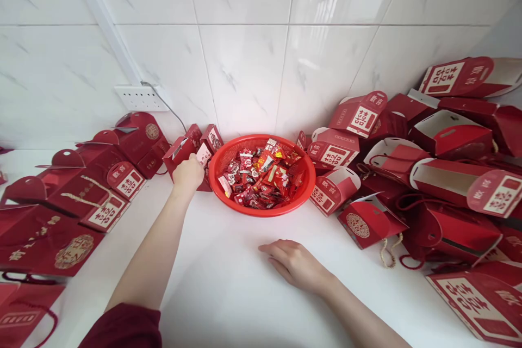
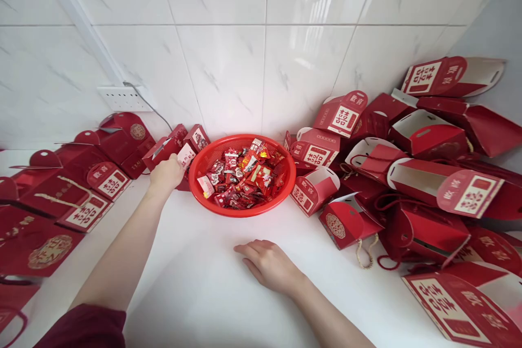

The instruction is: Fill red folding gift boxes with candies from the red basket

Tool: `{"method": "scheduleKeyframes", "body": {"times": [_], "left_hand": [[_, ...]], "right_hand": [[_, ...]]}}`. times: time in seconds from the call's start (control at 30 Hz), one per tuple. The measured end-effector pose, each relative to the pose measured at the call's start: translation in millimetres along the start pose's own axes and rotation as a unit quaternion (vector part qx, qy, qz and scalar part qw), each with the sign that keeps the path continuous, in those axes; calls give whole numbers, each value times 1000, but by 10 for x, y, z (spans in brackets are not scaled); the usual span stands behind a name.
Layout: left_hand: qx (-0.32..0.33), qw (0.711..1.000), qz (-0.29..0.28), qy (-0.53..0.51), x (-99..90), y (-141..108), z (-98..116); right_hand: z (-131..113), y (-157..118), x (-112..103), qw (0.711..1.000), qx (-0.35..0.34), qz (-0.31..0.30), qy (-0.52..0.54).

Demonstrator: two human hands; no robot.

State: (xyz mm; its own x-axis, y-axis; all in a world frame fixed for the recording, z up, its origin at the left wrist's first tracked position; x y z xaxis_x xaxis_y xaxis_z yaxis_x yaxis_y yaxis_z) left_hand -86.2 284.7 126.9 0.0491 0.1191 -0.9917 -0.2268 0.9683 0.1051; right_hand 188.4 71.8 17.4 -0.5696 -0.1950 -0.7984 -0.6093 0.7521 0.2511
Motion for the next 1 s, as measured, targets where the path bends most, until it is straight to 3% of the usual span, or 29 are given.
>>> {"method": "scheduleKeyframes", "body": {"times": [0.2,0.3,0.43,0.57,0.63,0.73,0.83,0.93,1.0], "left_hand": [[-3,999,6,-33,36,121,85],[-1,999,5,-37,24,141,108],[8,1000,2,-26,-55,129,119],[21,999,33,-14,-251,6,164],[34,997,75,-11,-405,-133,220],[95,982,158,-23,-679,-458,346],[262,939,181,-126,-908,-899,504],[472,833,151,-245,-1118,-1432,585],[542,774,182,-272,-1278,-1741,531]], "right_hand": [[4,35,16,1000,-9,-9,-14],[16,45,-137,999,-13,18,-27],[138,10,-694,985,27,160,-56],[377,-140,-1378,927,179,315,-94],[456,-199,-1632,895,251,341,-140],[595,-195,-1837,859,354,298,-218],[854,-155,-1847,830,474,177,-234],[1026,-113,-1856,818,520,103,-223],[1019,-119,-1958,813,522,121,-229]]}}
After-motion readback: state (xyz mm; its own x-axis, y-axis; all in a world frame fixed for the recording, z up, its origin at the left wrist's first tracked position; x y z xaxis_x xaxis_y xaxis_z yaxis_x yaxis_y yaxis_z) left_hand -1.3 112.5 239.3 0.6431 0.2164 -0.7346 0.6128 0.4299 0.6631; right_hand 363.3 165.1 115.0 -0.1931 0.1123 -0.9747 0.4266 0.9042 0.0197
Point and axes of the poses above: each hand's wrist, its own y-axis towards the middle knuckle, its own x-axis out of the palm, z = x × y, the point moved 6 cm from there along y, towards the middle knuckle, and after that the axes turned 2 degrees about x, right-handed, at the moved point
